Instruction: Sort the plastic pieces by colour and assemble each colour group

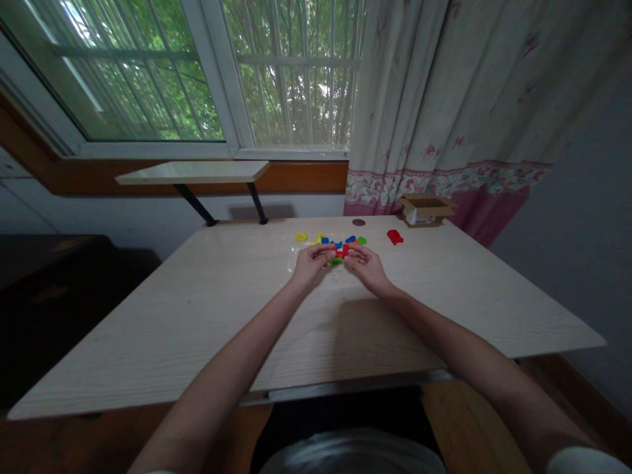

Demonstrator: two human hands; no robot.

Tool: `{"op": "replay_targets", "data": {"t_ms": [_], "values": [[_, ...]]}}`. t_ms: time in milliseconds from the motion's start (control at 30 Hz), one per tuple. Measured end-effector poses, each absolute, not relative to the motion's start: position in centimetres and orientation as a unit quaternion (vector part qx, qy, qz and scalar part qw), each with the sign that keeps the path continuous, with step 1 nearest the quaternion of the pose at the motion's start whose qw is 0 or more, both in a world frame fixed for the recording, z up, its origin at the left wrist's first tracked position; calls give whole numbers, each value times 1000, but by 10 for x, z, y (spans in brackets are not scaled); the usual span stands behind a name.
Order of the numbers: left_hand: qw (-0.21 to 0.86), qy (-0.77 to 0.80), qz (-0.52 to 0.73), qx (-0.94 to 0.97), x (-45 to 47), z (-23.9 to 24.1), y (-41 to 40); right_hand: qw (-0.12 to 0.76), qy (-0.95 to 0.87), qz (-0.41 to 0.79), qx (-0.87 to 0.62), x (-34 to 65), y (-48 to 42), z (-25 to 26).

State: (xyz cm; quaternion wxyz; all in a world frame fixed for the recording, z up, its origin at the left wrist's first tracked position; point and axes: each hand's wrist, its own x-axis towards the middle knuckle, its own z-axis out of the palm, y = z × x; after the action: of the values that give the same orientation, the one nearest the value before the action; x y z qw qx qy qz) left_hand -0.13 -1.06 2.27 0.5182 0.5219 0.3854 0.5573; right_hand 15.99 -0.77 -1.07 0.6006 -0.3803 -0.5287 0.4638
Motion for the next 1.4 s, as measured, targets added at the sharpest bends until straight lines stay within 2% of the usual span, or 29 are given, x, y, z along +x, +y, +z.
{"op": "replay_targets", "data": {"t_ms": [533, 867, 1400], "values": [[519, 393, 551, 522, 0, 23, -11, 599, -543, 441, -389, 160, -8, -13], [512, 375, 563, 529, 0, 21, -8, 596, -527, 479, -373, 157, -6, -12], [513, 365, 556, 543, 0, 23, -11, 601, -583, 392, -382, 160, -6, -14]]}}
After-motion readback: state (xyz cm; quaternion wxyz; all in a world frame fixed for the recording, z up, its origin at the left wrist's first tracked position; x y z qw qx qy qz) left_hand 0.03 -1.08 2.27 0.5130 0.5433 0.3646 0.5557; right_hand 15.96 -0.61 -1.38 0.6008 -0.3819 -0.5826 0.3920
